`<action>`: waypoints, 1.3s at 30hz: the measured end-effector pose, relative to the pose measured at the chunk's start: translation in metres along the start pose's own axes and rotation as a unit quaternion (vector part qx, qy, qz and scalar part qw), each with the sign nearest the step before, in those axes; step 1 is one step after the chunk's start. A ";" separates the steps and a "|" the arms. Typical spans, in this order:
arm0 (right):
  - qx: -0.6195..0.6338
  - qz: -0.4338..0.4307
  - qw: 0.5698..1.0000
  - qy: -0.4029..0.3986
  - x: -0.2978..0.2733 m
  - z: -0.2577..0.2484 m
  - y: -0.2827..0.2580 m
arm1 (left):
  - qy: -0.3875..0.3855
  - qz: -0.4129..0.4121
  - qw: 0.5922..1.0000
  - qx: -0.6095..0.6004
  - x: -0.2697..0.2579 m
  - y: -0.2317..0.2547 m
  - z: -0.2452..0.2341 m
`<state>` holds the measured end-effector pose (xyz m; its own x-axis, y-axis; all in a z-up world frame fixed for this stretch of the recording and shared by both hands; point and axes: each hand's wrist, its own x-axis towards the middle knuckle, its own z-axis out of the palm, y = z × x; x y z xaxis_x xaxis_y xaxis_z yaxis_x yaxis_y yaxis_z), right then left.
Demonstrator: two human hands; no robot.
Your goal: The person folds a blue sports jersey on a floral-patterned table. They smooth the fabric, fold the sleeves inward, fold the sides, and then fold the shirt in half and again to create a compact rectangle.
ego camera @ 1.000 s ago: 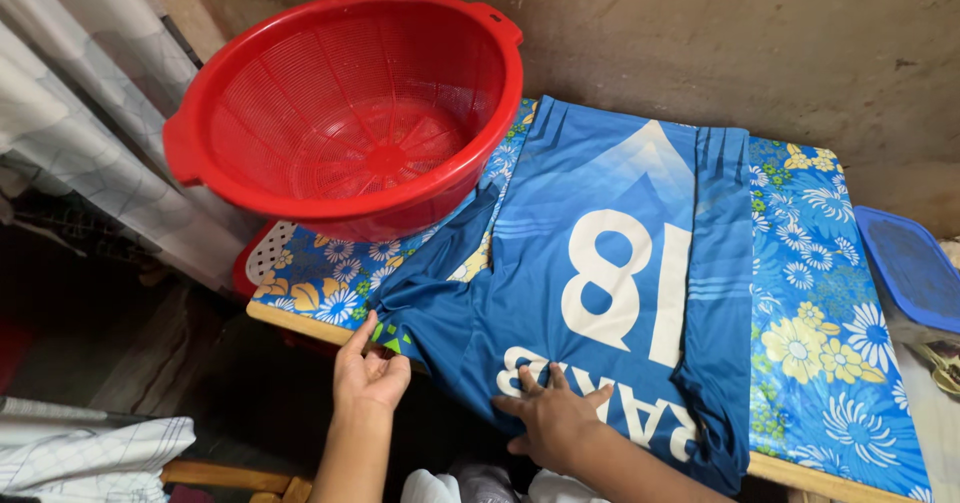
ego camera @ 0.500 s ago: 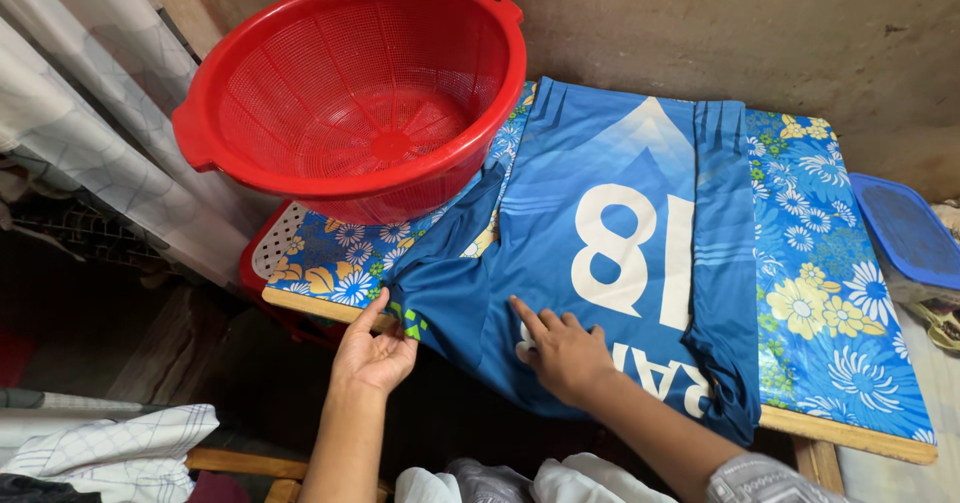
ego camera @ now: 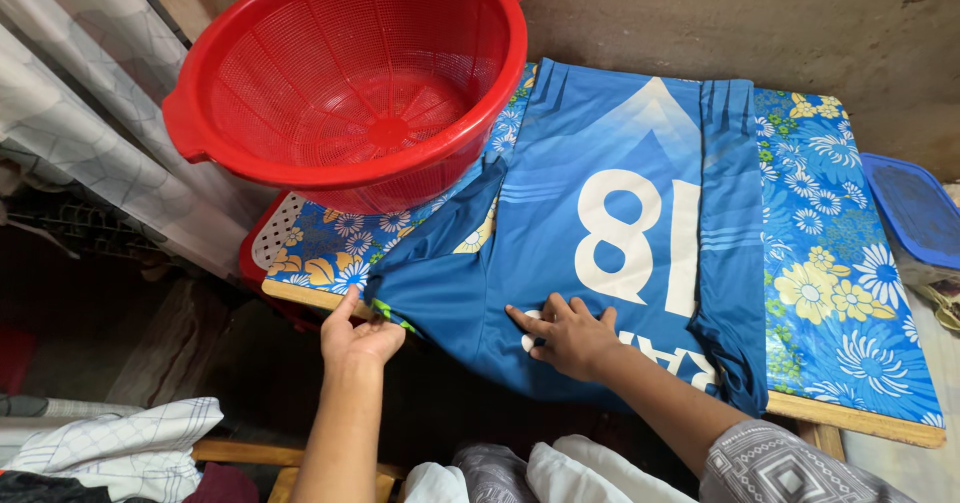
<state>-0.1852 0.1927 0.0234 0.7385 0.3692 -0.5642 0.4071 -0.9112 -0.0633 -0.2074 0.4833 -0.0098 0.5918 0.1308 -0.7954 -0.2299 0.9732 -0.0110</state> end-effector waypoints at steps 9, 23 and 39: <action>0.015 0.003 1.000 -0.020 0.003 -0.004 0.002 | -0.129 0.090 0.985 0.065 0.009 0.005 0.008; 0.041 0.007 0.999 -0.032 0.000 -0.011 0.000 | -0.130 0.333 0.908 0.216 -0.011 -0.020 0.043; 0.196 0.072 0.961 0.183 0.035 -0.020 0.057 | -0.254 0.217 0.194 0.922 -0.023 -0.186 -0.006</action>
<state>-0.1257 0.1570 0.0167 0.9405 0.2079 -0.2686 0.1051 -0.9301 -0.3518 -0.1824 0.2981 0.0069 0.9333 -0.1786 -0.3116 0.0472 -0.7990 0.5995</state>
